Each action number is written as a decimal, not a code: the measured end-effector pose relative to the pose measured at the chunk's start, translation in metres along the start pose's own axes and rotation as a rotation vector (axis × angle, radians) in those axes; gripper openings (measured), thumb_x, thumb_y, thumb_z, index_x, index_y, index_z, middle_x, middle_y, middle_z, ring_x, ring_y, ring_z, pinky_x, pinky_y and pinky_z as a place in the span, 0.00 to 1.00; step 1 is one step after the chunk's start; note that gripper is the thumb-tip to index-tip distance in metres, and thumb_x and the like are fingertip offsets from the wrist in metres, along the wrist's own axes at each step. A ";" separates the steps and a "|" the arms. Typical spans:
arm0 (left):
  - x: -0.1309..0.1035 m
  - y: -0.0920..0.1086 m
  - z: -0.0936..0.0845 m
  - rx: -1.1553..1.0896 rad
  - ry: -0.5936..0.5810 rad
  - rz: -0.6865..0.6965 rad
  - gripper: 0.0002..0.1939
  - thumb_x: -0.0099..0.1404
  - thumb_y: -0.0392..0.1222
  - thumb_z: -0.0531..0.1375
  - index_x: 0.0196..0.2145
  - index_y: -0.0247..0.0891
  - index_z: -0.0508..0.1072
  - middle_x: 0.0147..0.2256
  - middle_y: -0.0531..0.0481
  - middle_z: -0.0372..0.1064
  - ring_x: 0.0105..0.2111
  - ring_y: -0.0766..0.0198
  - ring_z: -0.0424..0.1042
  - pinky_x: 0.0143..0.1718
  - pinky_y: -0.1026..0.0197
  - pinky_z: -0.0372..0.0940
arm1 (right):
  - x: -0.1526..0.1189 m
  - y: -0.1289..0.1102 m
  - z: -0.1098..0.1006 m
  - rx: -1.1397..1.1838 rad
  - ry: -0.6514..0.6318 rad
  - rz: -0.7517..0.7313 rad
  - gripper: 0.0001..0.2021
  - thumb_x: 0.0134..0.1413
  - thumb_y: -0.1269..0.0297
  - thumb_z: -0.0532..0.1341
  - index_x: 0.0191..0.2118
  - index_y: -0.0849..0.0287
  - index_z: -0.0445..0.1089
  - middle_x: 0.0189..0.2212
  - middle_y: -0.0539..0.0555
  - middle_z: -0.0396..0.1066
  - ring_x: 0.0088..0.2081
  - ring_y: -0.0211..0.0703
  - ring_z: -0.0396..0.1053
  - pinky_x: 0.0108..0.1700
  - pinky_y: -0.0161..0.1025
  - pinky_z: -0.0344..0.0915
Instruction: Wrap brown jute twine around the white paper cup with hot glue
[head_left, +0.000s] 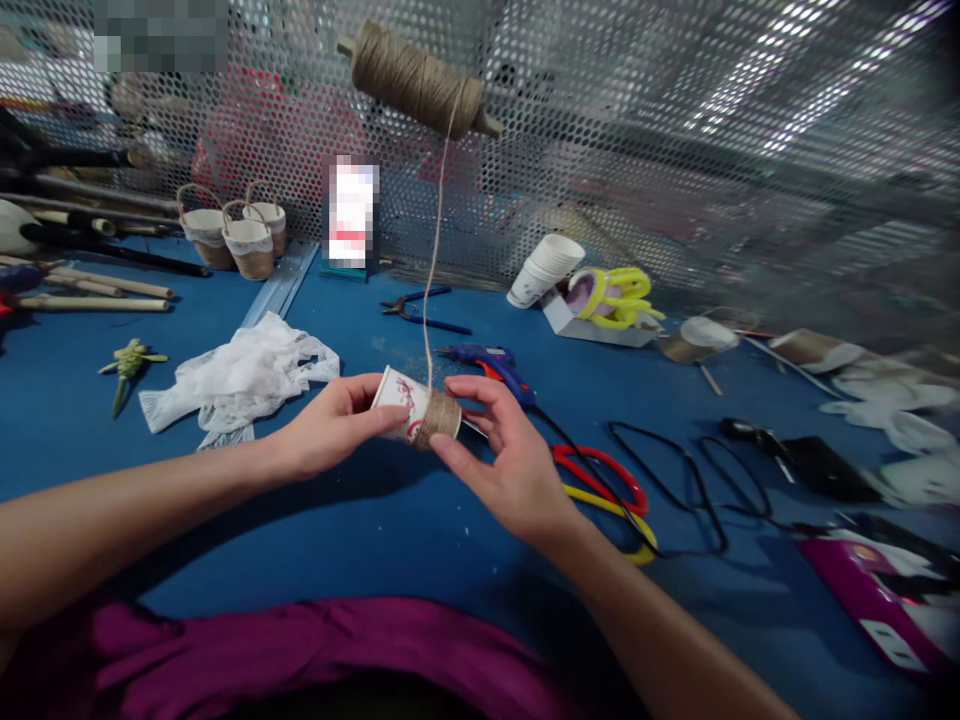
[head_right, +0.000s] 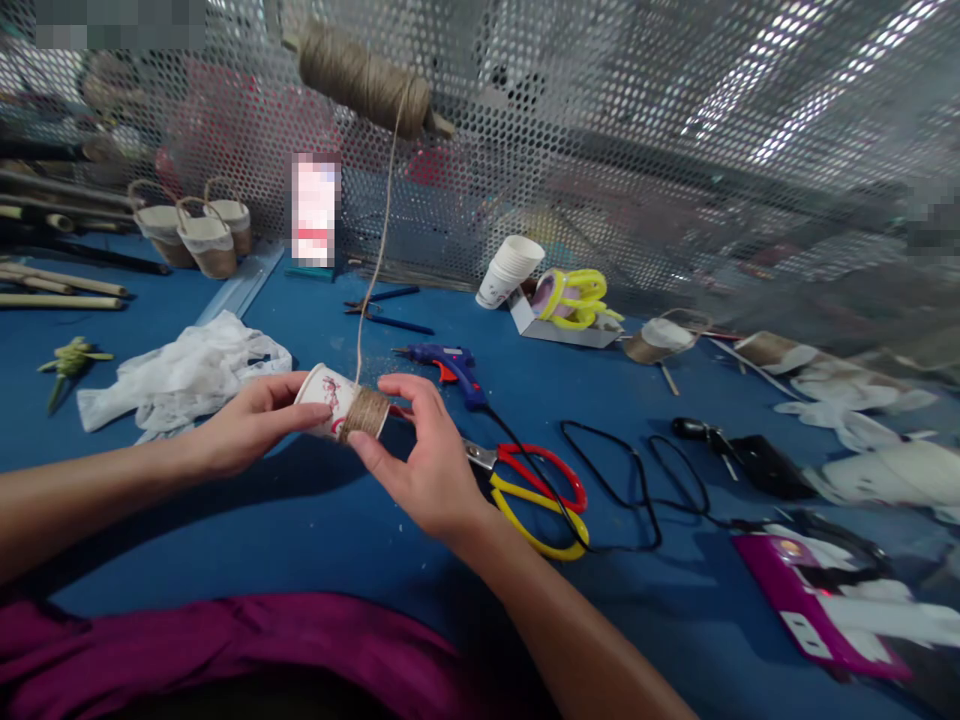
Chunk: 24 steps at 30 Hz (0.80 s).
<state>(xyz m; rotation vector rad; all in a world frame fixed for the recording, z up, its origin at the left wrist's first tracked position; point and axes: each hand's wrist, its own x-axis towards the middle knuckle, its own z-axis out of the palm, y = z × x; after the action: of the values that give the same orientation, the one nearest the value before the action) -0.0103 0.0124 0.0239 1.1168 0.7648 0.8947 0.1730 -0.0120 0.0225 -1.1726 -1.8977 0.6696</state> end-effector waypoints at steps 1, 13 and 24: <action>-0.001 0.000 0.000 0.036 -0.015 0.004 0.07 0.52 0.36 0.61 0.31 0.32 0.72 0.30 0.50 0.72 0.30 0.67 0.68 0.36 0.64 0.62 | 0.001 -0.002 -0.001 0.055 -0.013 0.058 0.18 0.49 0.62 0.59 0.45 0.57 0.56 0.47 0.60 0.59 0.49 0.46 0.61 0.48 0.48 0.63; -0.003 -0.007 0.001 0.213 -0.066 0.076 0.10 0.54 0.38 0.57 0.34 0.31 0.70 0.31 0.49 0.70 0.30 0.67 0.67 0.36 0.64 0.62 | 0.006 -0.006 0.003 0.227 -0.059 0.301 0.18 0.44 0.63 0.59 0.43 0.59 0.58 0.44 0.59 0.63 0.45 0.45 0.64 0.46 0.46 0.63; -0.004 -0.008 0.003 0.290 -0.076 0.042 0.12 0.51 0.39 0.59 0.33 0.31 0.67 0.27 0.52 0.67 0.25 0.70 0.63 0.29 0.67 0.59 | 0.006 -0.012 0.006 0.219 -0.068 0.338 0.17 0.44 0.65 0.59 0.42 0.58 0.58 0.42 0.57 0.64 0.41 0.43 0.66 0.44 0.44 0.64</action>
<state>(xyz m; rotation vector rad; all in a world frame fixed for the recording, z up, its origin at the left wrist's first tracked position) -0.0081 0.0065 0.0176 1.4184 0.8280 0.7871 0.1606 -0.0115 0.0302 -1.3529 -1.6434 1.0838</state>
